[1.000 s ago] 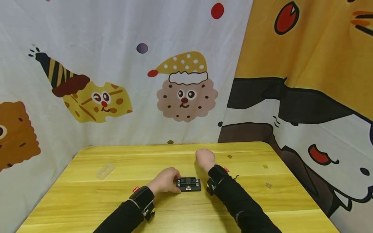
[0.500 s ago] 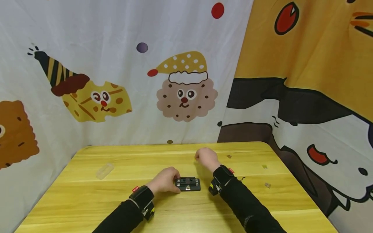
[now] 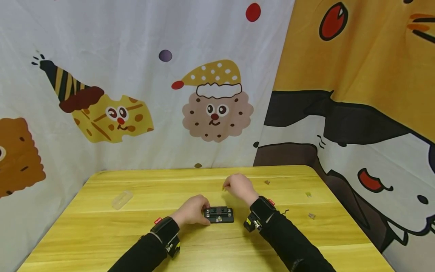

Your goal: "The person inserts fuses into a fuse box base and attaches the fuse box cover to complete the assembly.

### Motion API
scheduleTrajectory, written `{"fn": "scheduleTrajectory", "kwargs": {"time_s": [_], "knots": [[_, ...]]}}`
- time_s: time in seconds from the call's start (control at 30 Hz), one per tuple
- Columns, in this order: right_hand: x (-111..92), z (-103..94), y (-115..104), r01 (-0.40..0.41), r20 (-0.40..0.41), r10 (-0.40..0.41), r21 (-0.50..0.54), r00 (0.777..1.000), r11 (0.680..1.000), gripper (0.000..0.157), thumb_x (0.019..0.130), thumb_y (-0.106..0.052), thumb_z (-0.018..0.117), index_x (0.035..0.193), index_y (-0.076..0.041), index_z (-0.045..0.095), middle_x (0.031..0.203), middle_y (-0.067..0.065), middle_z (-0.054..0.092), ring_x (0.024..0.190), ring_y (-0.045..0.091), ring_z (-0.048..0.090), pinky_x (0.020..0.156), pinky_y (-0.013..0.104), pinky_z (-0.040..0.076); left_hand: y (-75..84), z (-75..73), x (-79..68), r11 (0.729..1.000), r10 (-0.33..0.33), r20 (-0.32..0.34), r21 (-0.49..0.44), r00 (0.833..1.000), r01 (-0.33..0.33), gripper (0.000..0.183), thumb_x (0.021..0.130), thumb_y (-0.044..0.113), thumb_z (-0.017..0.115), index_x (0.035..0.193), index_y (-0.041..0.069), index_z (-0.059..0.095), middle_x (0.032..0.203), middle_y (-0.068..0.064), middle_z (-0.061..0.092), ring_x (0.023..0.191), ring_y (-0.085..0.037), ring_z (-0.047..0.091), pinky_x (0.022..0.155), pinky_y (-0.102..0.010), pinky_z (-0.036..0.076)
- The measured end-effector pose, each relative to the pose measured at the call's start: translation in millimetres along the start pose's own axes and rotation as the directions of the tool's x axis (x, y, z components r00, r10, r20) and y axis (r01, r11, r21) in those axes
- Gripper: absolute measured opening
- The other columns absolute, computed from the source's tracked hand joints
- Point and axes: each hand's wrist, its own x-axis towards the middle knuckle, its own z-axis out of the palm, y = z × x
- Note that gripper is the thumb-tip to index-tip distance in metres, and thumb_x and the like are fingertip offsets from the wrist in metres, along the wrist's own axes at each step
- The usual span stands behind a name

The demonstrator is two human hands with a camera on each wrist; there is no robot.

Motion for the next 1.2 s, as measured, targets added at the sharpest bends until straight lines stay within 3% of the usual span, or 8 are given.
{"fn": "scheduleTrajectory", "kwargs": {"time_s": [0.7, 1.2], "knots": [[-17, -3.1, -33, 0.153, 0.055, -0.153, 0.008, 0.987, 0.988, 0.008, 0.084, -0.018, 0.067, 0.082, -0.02, 0.075, 0.08, -0.01, 0.067, 0.073, 0.008, 0.061, 0.065, 0.025, 0.048, -1.4, 1.5, -0.8, 1.0, 0.031, -0.012, -0.002, 0.999, -0.031, 0.04, 0.057, 0.026, 0.087, 0.084, 0.008, 0.063, 0.08, 0.001, 0.054, 0.07, -0.01, 0.046, 0.067, -0.027, 0.043], [-22, 3.5, -42, 0.22, 0.073, -0.22, 0.007, 0.973, 0.975, 0.008, 0.08, -0.015, 0.07, 0.082, -0.02, 0.076, 0.08, -0.01, 0.067, 0.074, 0.008, 0.061, 0.063, 0.023, 0.048, -2.9, 2.5, 0.6, 0.999, 0.037, -0.019, 0.005, 0.999, -0.037, 0.041, 0.057, 0.028, 0.087, 0.084, 0.009, 0.063, 0.079, 0.002, 0.054, 0.069, -0.009, 0.046, 0.067, -0.026, 0.042]]}}
